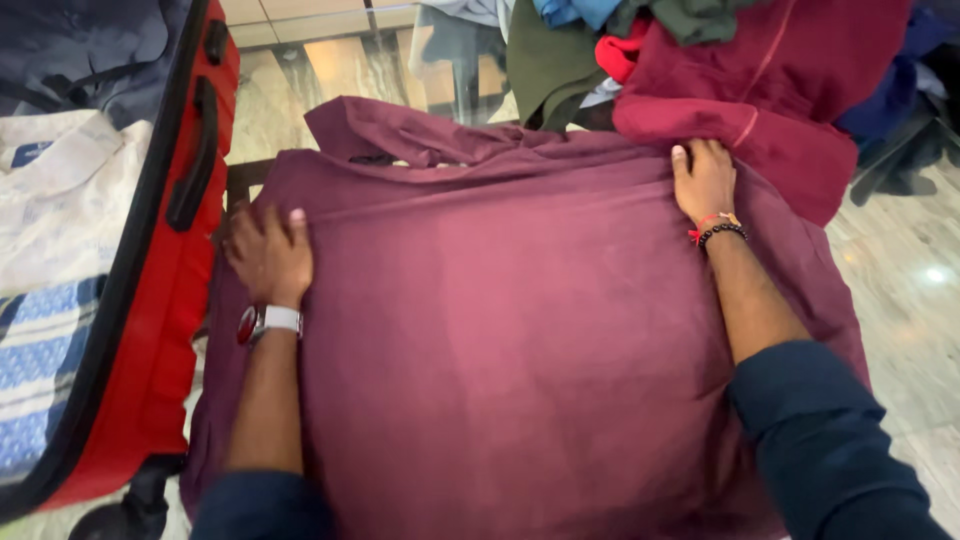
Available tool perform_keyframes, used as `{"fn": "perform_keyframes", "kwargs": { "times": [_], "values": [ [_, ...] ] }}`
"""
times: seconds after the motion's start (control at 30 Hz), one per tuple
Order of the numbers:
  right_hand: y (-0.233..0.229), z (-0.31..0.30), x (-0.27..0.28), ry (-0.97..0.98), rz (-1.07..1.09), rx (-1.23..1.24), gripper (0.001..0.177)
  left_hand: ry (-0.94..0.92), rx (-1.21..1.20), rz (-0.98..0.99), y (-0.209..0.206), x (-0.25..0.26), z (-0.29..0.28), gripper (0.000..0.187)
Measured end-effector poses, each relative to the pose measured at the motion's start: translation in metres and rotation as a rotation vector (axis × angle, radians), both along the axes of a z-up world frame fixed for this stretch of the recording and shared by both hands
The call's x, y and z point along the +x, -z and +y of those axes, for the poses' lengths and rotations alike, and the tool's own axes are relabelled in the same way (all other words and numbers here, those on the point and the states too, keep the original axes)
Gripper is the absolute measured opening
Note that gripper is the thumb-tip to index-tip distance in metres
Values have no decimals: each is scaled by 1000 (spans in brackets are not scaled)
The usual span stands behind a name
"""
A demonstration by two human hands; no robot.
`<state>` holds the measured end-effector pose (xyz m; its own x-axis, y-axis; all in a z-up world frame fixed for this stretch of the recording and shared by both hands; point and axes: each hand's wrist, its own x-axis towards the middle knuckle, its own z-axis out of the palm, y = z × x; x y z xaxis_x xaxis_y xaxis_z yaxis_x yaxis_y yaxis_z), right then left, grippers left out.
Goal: The person picks up and folds a patterned shirt and a maroon shirt on a table, then places them into an open suitcase.
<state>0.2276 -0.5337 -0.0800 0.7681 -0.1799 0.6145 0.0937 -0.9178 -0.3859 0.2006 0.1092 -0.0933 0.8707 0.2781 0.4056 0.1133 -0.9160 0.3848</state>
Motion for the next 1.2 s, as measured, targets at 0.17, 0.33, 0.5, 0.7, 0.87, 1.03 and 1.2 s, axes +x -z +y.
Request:
{"fn": "perform_keyframes", "kwargs": {
  "times": [0.17, 0.33, 0.5, 0.7, 0.87, 1.03, 1.2],
  "values": [
    [7, -15, 15, 67, -45, -216, 33, -82, 126, -66, -10, -12, -2, 75],
    [-12, 1, -2, 159, 74, -477, 27, -12, 138, 44, -51, -19, -24, 90],
    [-34, 24, -19, 223, 155, -370, 31, -105, 145, -103, -40, -28, -19, 60],
    [-39, 25, -14, -163, 205, 610, 21, 127, -992, -108, -45, -21, -8, 52],
    [-36, 19, -5, -248, 370, 757, 42, 293, -1488, -58, -57, -24, -12, 46],
    [-32, 9, -2, -272, 419, 638, 42, 239, -1362, 15, -48, -15, -2, 31],
    [-34, -1, -3, -386, 430, 1045, 29, 256, -1414, -74, -37, -18, 1, 20]
  ]
}}
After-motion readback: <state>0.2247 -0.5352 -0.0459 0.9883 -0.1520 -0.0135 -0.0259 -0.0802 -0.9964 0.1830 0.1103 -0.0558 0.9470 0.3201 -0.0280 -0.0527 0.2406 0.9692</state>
